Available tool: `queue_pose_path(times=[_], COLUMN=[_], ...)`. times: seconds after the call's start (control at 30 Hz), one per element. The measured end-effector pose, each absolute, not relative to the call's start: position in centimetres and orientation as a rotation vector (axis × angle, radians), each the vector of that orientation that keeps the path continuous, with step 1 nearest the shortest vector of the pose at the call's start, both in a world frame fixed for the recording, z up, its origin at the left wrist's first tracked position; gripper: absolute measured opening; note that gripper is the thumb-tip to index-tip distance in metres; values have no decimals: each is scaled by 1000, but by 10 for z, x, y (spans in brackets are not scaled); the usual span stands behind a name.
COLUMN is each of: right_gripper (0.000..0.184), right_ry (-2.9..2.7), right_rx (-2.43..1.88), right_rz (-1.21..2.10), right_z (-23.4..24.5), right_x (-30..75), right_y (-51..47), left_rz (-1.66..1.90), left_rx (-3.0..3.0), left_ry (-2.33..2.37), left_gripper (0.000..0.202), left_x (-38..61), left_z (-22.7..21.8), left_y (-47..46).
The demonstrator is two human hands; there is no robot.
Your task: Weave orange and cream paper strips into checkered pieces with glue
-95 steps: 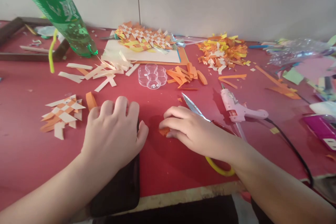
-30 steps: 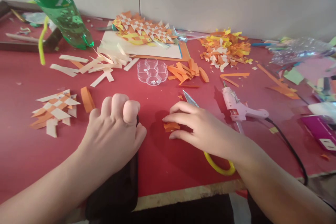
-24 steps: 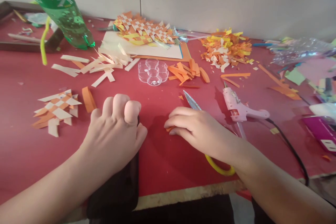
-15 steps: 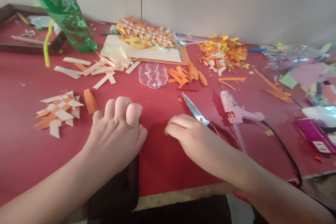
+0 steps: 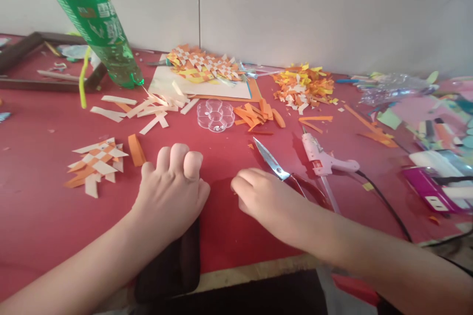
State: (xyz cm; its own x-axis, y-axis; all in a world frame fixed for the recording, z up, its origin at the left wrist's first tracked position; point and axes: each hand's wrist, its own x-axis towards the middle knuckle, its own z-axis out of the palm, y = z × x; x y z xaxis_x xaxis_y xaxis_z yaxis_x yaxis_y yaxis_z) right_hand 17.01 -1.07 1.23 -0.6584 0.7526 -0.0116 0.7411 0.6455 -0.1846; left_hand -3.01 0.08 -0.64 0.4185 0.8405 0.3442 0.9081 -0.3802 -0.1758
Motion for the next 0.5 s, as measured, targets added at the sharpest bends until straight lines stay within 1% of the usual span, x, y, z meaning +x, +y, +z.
queue_pose_path(times=[0.1,0.13,0.17,0.23,0.3,0.33,0.43,0.5], right_gripper=[17,14,11,8,14,16,27,29], right_ry=[-2524,-2427,-2346,-2116,-2037,-2013,-1990,-2069], right_rx=[-1335,-1365,-1409,-1584,-1854,-1916,-2051,-2078], right_rz=[825,894,895,746,302,193,-29,-126], right_z=[20,23,27,37,46,49,50,44], right_x=[184,192,202,227,257,273,318,338], right_y=[11,21,31,57,87,104,149,170], left_rz=[-304,-316,-330,-356,-372,-378,-383,-377], left_rx=[-2334,-2331,-2328,-2322,-2324,-2327,-2332,-2324], left_ry=[-1478,-1472,-1467,-1463,-1461,-1461,-1461,-1464], left_gripper=[10,9,8,6,6,6,6,7], left_x=[-31,-31,-31,-31,-31,-31,-33,-34], left_z=[-7,-7,-7,-7,-7,-7,-7,-7], left_y=[0,0,0,0,0,0,-1,-1])
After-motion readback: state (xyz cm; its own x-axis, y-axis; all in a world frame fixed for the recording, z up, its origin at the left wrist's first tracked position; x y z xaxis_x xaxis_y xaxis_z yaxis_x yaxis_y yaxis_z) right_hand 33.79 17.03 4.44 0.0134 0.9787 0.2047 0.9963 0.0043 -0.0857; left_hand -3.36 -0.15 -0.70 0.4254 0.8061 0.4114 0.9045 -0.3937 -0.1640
